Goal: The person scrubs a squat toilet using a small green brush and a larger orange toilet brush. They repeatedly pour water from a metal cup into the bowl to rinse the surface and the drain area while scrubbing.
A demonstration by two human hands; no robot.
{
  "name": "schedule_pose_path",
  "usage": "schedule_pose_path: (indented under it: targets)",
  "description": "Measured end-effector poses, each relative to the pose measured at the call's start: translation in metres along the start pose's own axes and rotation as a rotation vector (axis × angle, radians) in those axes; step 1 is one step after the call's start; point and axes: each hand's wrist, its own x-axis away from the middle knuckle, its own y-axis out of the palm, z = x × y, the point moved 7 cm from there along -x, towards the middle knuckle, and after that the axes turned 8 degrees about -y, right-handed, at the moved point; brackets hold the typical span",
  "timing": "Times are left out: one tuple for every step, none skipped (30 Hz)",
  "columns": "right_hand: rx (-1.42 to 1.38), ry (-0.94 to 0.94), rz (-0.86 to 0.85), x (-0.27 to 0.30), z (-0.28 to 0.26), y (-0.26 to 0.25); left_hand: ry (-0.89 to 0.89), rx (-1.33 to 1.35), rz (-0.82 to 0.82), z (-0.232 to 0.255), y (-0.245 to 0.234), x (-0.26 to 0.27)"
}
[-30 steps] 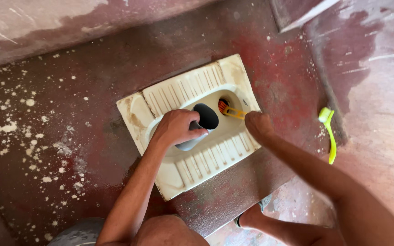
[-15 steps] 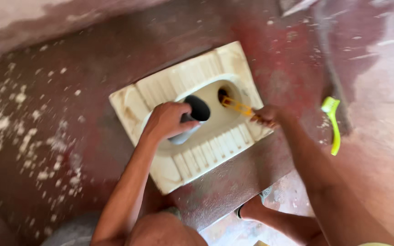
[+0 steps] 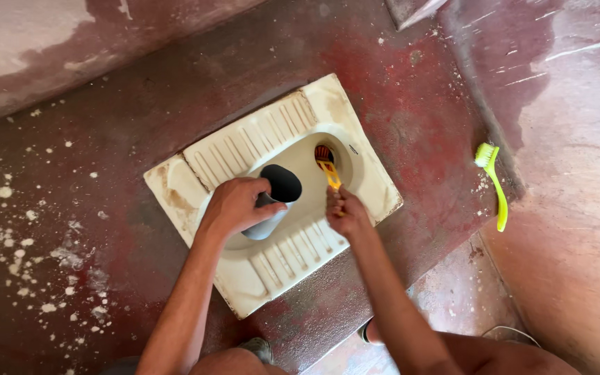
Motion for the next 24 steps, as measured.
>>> schedule_pose_path:
  targets:
    - [-0.105,-0.021,-0.027,-0.007,0.007,0.004,-0.005,-0.023,0.007,-0.001,0.0,0.0]
    - [-0.211,-0.042,-0.054,-0.014,0.012,0.009,-0.01,-0.048,0.012,-0.003,0.0,-0.001]
    - [-0.317,-0.063,-0.08,-0.021,0.015,0.016,-0.012,-0.045,0.028,-0.004,0.0,0.0]
    - [-0.355,-0.084,-0.114,-0.029,0.014,0.025,-0.008,-0.047,0.046,-0.005,-0.002,-0.001]
    - [-0.393,-0.106,-0.148,-0.036,0.011,0.036,-0.005,-0.048,0.065,-0.005,-0.005,-0.001]
    - [-0.43,-0.122,-0.181,-0.042,0.009,0.047,-0.008,-0.038,0.072,-0.006,-0.006,0.0]
    - [-0.295,-0.07,-0.183,-0.046,0.008,0.055,-0.011,-0.028,0.078,-0.008,-0.008,0.001]
    - [-0.161,-0.016,-0.182,-0.048,0.006,0.06,-0.017,-0.018,0.083,-0.01,-0.01,0.003]
    - [-0.026,0.037,-0.182,-0.047,0.002,0.062,-0.04,-0.021,0.074,-0.013,-0.01,0.004]
    - [0.197,0.015,-0.176,-0.044,-0.011,0.061,-0.061,-0.018,0.064,-0.015,-0.009,0.004]
    - [0.42,-0.007,-0.168,-0.039,-0.025,0.057,-0.081,-0.015,0.054,-0.017,-0.01,0.005]
    - [0.643,-0.033,-0.154,-0.03,-0.042,0.051,-0.086,-0.032,0.046,-0.017,-0.009,0.005]
    - [0.751,-0.002,-0.104,-0.022,-0.058,0.044,-0.092,-0.048,0.037,-0.018,-0.007,0.005]
    - [0.863,0.028,-0.055,-0.014,-0.075,0.04,-0.098,-0.063,0.033,-0.017,-0.007,0.005]
    - [0.974,0.058,-0.005,-0.007,-0.09,0.036,-0.08,-0.06,0.03,-0.015,-0.007,0.004]
    - [1.291,0.121,0.013,-0.002,-0.101,0.032,-0.061,-0.059,0.026,-0.013,-0.006,0.004]
    - [1.607,0.187,0.032,0.002,-0.112,0.029,-0.043,-0.059,0.021,-0.01,-0.005,0.003]
    - [1.926,0.26,0.05,0.004,-0.119,0.029,-0.04,-0.065,0.016,-0.01,-0.005,0.004]
    - [2.173,0.177,0.043,0.001,-0.125,0.037,-0.038,-0.07,0.01,-0.009,-0.005,0.004]
    - [2.418,0.091,0.033,-0.001,-0.125,0.044,-0.039,-0.074,0.001,-0.009,-0.003,0.005]
    - [2.661,-0.008,0.018,-0.002,-0.122,0.051,-0.042,-0.065,0.001,-0.01,-0.003,0.007]
    - [2.897,-0.126,-0.002,-0.003,-0.117,0.06,-0.042,-0.059,0.002,-0.009,-0.004,0.008]
    - [3.129,-0.26,-0.026,-0.002,-0.109,0.068,-0.042,-0.054,0.004,-0.009,-0.006,0.009]
    - [3.353,-0.409,-0.05,0.001,-0.101,0.073,-0.043,-0.056,0.002,-0.009,-0.006,0.009]
